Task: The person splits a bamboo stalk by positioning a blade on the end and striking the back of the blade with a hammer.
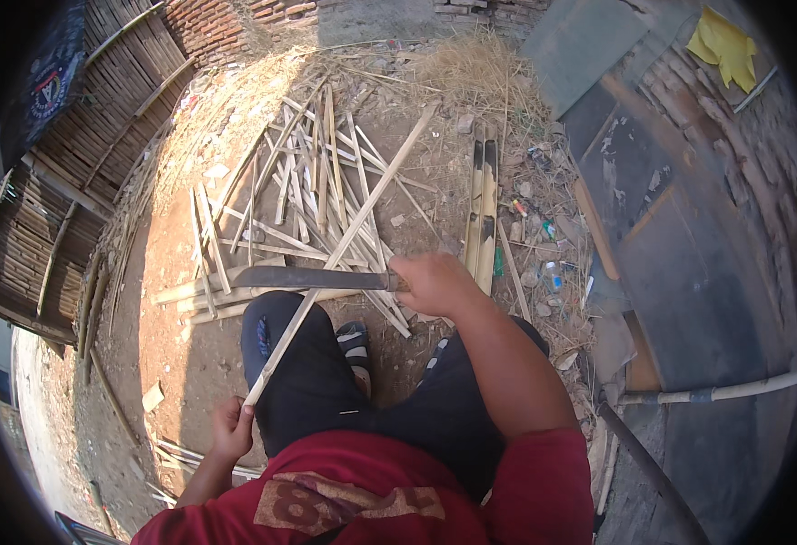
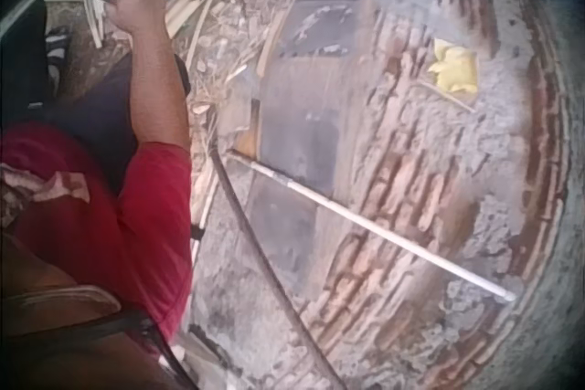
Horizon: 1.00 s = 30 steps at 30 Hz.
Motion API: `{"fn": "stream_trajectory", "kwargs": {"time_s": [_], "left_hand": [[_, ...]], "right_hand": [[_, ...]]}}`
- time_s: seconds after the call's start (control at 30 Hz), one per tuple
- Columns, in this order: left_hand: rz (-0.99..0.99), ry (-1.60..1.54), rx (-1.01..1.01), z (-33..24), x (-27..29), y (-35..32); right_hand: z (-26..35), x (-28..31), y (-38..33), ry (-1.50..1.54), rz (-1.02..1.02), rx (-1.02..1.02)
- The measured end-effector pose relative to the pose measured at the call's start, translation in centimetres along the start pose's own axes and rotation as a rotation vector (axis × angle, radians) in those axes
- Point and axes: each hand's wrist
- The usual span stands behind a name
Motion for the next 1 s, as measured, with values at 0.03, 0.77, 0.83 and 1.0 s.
{"fn": "stream_trajectory", "kwargs": {"time_s": [0.03,0.77,0.83,1.0], "left_hand": [[-0.006,0.000,0.004,1.1,0.0,-0.1],[-0.102,0.583,0.006,2.2,2.1,1.7],[-0.059,0.534,0.008,2.7,2.4,2.1],[-0.071,0.541,-0.025,2.3,2.3,2.6]], "right_hand": [[-1.6,0.1,-0.2,-0.003,-0.079,-0.109],[0.6,-0.7,-0.2,0.038,0.062,-0.090],[2.6,-0.2,0.4,-0.022,0.207,0.021],[-3.5,1.6,-0.6,0.110,-0.170,-0.400]]}}
Point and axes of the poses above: each hand's wrist, its own y-axis towards the middle knuckle, its own x-axis out of the back of the hand, z = x × y, and after that the axes turned 12 degrees about x, right-handed
